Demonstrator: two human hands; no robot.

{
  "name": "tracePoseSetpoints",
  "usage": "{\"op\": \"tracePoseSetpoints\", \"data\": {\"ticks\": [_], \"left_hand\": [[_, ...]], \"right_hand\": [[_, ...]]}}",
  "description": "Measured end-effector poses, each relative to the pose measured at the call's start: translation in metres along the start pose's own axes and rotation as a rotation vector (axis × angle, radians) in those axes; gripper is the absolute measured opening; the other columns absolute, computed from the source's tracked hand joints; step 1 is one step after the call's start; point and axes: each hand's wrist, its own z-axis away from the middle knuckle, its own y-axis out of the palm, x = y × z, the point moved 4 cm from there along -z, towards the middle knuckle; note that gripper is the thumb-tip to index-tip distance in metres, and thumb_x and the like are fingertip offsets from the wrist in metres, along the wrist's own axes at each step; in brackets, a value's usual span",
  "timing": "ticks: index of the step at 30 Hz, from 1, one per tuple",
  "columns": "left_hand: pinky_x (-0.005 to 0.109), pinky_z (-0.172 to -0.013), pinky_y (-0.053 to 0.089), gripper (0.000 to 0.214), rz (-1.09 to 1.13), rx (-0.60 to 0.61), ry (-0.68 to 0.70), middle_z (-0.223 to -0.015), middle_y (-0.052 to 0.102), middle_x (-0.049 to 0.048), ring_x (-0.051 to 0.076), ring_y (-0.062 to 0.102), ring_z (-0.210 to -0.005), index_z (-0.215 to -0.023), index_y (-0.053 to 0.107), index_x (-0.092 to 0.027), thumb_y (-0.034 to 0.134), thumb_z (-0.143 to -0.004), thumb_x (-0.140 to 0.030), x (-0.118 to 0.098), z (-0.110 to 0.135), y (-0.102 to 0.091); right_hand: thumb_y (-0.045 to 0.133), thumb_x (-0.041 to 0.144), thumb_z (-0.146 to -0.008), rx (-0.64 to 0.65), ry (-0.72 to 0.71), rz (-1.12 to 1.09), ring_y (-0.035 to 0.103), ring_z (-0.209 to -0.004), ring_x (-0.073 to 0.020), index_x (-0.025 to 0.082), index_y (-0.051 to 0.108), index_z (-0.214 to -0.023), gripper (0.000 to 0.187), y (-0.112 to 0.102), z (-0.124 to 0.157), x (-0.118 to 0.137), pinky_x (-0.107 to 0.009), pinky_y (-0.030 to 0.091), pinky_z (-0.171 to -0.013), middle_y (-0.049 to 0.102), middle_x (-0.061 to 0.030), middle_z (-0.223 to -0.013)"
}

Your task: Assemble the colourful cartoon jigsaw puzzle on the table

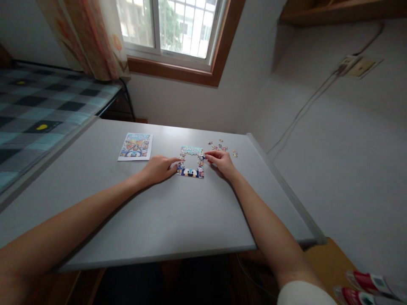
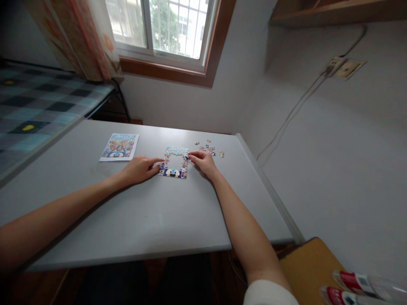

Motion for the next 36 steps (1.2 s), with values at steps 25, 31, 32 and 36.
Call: {"op": "tracePoseSetpoints", "data": {"ticks": [25,31,32,36], "left_hand": [[0.026,-0.069,0.046,0.038,0.056,-0.028,0.124,-0.062,0.070,0.0006,0.017,0.068,-0.064,-0.116,0.075,-0.026,0.053,-0.091,-0.046,-0.005,0.000,0.001],[0.026,-0.069,0.047,0.038,0.048,-0.012,0.113,-0.062,0.070,0.0013,0.018,0.068,-0.063,-0.116,0.075,-0.025,0.054,-0.091,-0.044,-0.006,0.000,0.000],[0.027,-0.070,0.047,0.038,0.049,-0.011,0.115,-0.063,0.070,0.0015,0.019,0.068,-0.064,-0.117,0.074,-0.025,0.054,-0.091,-0.044,-0.006,0.000,0.000],[0.027,-0.069,0.047,0.039,0.051,-0.018,0.130,-0.063,0.070,0.0013,0.019,0.068,-0.064,-0.117,0.074,-0.026,0.053,-0.091,-0.046,-0.006,0.000,0.000]], "right_hand": [[0.069,0.022,-0.081,0.181,-0.327,0.435,0.063,-0.087,-0.0192,0.024,0.079,-0.084,0.011,0.059,0.019,0.019,-0.033,0.046,-0.085,0.077,-0.0029,-0.086],[0.068,0.021,-0.084,0.215,-0.363,0.493,0.062,-0.085,-0.0187,0.024,0.079,-0.087,0.012,0.059,0.018,0.016,-0.034,0.044,-0.086,0.076,-0.0035,-0.085],[0.068,0.021,-0.084,0.218,-0.369,0.507,0.061,-0.085,-0.0187,0.024,0.079,-0.087,0.012,0.059,0.018,0.016,-0.034,0.044,-0.086,0.076,-0.0037,-0.084],[0.069,0.020,-0.084,0.206,-0.397,0.560,0.060,-0.085,-0.0188,0.022,0.080,-0.088,0.011,0.061,0.017,0.015,-0.033,0.043,-0.085,0.073,-0.0050,-0.083]]}}
